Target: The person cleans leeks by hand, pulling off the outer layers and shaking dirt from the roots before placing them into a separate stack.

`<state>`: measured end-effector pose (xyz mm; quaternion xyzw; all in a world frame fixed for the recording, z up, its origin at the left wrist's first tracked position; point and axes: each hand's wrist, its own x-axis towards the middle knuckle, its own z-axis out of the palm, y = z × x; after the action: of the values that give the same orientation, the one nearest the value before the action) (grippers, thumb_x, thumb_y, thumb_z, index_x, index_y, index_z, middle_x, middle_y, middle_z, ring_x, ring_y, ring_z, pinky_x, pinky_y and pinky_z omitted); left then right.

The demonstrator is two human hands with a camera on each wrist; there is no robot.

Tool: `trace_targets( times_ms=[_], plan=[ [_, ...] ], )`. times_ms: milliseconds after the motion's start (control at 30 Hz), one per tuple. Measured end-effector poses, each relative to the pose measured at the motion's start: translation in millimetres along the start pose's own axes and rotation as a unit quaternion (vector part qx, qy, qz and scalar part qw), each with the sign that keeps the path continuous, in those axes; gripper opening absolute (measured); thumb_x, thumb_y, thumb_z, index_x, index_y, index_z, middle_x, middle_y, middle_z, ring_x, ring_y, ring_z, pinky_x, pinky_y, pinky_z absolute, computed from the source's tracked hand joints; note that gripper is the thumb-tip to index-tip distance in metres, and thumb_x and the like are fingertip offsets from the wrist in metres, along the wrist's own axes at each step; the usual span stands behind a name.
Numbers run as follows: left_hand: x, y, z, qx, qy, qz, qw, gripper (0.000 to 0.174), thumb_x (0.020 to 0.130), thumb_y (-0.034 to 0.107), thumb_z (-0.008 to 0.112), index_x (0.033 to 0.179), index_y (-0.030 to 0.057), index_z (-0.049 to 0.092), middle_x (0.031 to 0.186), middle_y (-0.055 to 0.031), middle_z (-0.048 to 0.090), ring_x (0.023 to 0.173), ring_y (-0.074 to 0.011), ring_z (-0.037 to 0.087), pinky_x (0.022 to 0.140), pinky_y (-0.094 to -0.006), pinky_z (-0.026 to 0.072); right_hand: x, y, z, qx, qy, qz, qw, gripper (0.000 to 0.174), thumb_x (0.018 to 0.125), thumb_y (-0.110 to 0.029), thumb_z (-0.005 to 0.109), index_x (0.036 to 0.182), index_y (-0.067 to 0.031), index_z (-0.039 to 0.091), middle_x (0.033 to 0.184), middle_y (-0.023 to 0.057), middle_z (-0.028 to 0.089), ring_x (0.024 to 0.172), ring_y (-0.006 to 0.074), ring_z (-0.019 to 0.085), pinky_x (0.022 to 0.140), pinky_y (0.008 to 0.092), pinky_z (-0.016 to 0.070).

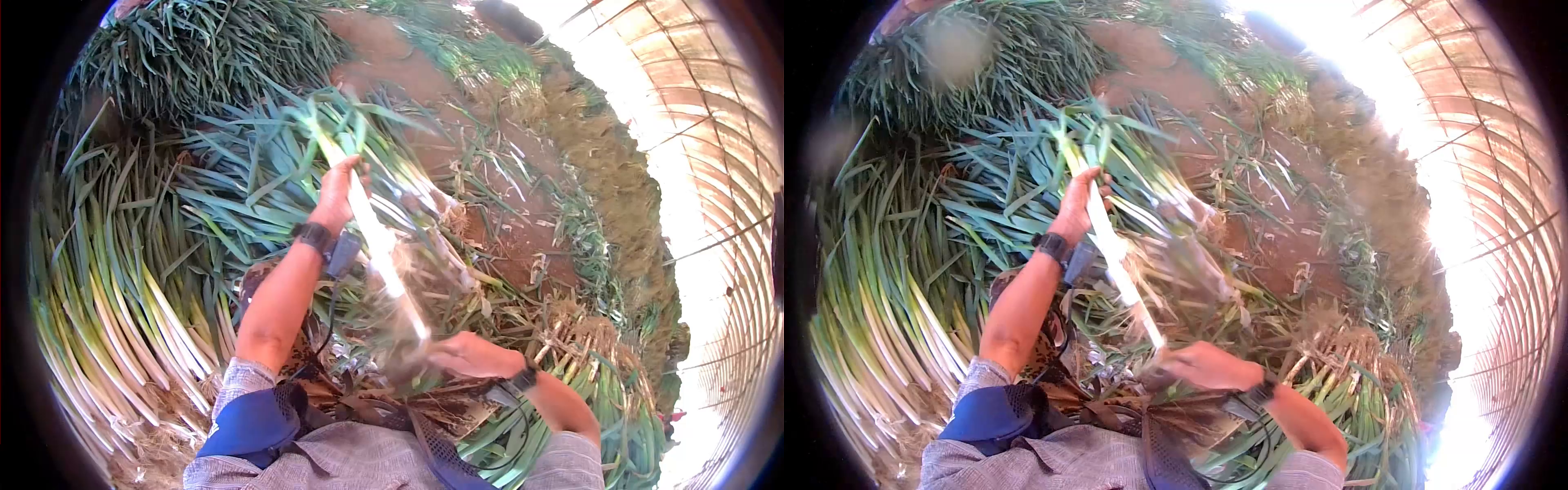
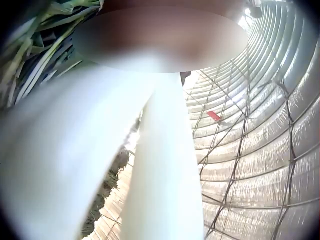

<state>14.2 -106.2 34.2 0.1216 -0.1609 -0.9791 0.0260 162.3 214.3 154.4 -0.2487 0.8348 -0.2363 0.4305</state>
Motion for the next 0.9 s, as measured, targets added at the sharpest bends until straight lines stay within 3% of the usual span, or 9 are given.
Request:
trace_targets(
  times_ms=[100, 167, 300, 400, 500, 533, 767, 833, 900],
  plan=[
    [2.8, -3.9, -1.4, 0.026, 0.05, 0.018, 0.998, 0.011, 0.089, 0.02, 0.06, 0.092, 0.0099, 0.058, 0.078, -0.004, 0.064, 0.058, -0.017, 0.058, 0.048, -0.0378, 0.0474, -14.4, 34.5, -18.3, 0.035, 0.228, 0.101, 0.968, 0.034, 0.095, -0.025, 0.055, 0.117, 0.0008, 0.06, 0.077, 0.008, 0.064, 0.074, 0.018, 0.064, 0.073, 0.036, 0.0538],
    [-2.7, -8.8, 1.3, 0.03, 0.06, 0.037, 0.997, 0.011, 0.088, 0.02, 0.061, 0.093, 0.0101, 0.058, 0.079, -0.0054, 0.065, 0.06, -0.017, 0.058, 0.049, -0.0379, 0.0478, -2.5, 30.5, -24.4, -0.038, 0.334, -0.091, 0.937, 0.047, 0.092, -0.02, 0.06, 0.134, -0.0017, 0.048, 0.119, 0.018, 0.06, 0.099, 0.0231, 0.064, 0.086, 0.0369, 0.0544],
    [-1.9, -13.9, -3.8, -0.009, 0.042, 0.002, 0.999, 0.012, 0.091, 0.021, 0.057, 0.095, 0.01, 0.058, 0.083, -0.0062, 0.066, 0.062, -0.0181, 0.059, 0.049, -0.0389, 0.0488, 22.8, -47.8, 0.2, 0.131, 0.14, 0.068, 0.979, 0.075, 0.091, -0.032, 0.064, 0.147, -0.0008, 0.027, 0.147, 0.0213, 0.037, 0.129, 0.0294, 0.046, 0.107, 0.04, 0.042],
    [-24.4, -12.4, 8.1, 0.013, 0.036, -0.003, 0.999, 0.017, 0.093, 0.025, 0.053, 0.1, 0.0093, 0.055, 0.086, -0.0064, 0.066, 0.067, -0.0189, 0.061, 0.057, -0.0427, 0.0542, 51.0, -19.5, 34.0, 0.077, 0.212, -0.115, 0.967, 0.055, 0.096, -0.027, 0.057, 0.138, 0.002, 0.038, 0.129, 0.0201, 0.052, 0.113, 0.0276, 0.057, 0.099, 0.0388, 0.0475],
    [-44.5, -35.1, 17.3, 0.063, 0.033, -0.044, 0.996, 0.021, 0.094, 0.026, 0.05, 0.104, 0.0077, 0.055, 0.096, -0.0085, 0.069, 0.073, -0.022, 0.065, 0.068, -0.0547, 0.056, 114.0, 48.5, 34.7, 0.428, 0.129, -0.171, 0.878, 0.045, 0.096, -0.017, 0.055, 0.135, 0.0013, 0.041, 0.126, 0.0174, 0.054, 0.112, 0.0271, 0.058, 0.1, 0.0381, 0.0491],
    [-52.2, -41.3, 24.0, 0.055, 0.047, -0.048, 0.996, 0.02, 0.093, 0.024, 0.052, 0.102, 0.0072, 0.056, 0.093, -0.0076, 0.068, 0.071, -0.0213, 0.064, 0.066, -0.0517, 0.0563, 128.5, 64.7, 30.6, 0.532, 0.104, -0.185, 0.82, 0.042, 0.096, -0.013, 0.055, 0.133, 0.001, 0.042, 0.125, 0.0165, 0.054, 0.111, 0.027, 0.059, 0.1, 0.0378, 0.0497],
    [-24.0, -54.1, 6.9, 0.051, 0.129, 0.001, 0.99, 0.012, 0.089, 0.018, 0.058, 0.085, 0.0065, 0.059, 0.07, -0.0036, 0.059, 0.057, -0.0169, 0.059, 0.049, -0.0352, 0.05, 101.7, 15.0, 35.0, 0.515, 0.159, -0.094, 0.837, 0.032, 0.089, 0.001, 0.061, 0.121, -0.0005, 0.055, 0.105, 0.007, 0.061, 0.087, 0.0157, 0.061, 0.078, 0.0271, 0.0537],
    [-6.3, -41.4, -3.4, 0.057, 0.142, 0.008, 0.988, 0.013, 0.089, 0.018, 0.058, 0.083, 0.0069, 0.058, 0.069, -0.0038, 0.059, 0.054, -0.0173, 0.058, 0.048, -0.0343, 0.0487, 71.3, 14.0, 40.7, 0.208, 0.143, -0.203, 0.946, 0.03, 0.088, -0.007, 0.062, 0.117, -0.0017, 0.058, 0.096, 0.0094, 0.064, 0.081, 0.0217, 0.063, 0.074, 0.0306, 0.0534],
    [3.5, -29.7, -8.4, 0.064, 0.163, 0.025, 0.984, 0.015, 0.089, 0.018, 0.059, 0.08, 0.0063, 0.058, 0.067, -0.0041, 0.057, 0.054, -0.0185, 0.058, 0.048, -0.0335, 0.0491, 5.2, -55.1, 44.4, -0.07, 0.126, -0.372, 0.917, 0.017, 0.089, -0.015, 0.06, 0.101, -0.0042, 0.064, 0.077, 0.011, 0.062, 0.074, 0.0284, 0.064, 0.07, 0.0371, 0.0531]
  ],
)
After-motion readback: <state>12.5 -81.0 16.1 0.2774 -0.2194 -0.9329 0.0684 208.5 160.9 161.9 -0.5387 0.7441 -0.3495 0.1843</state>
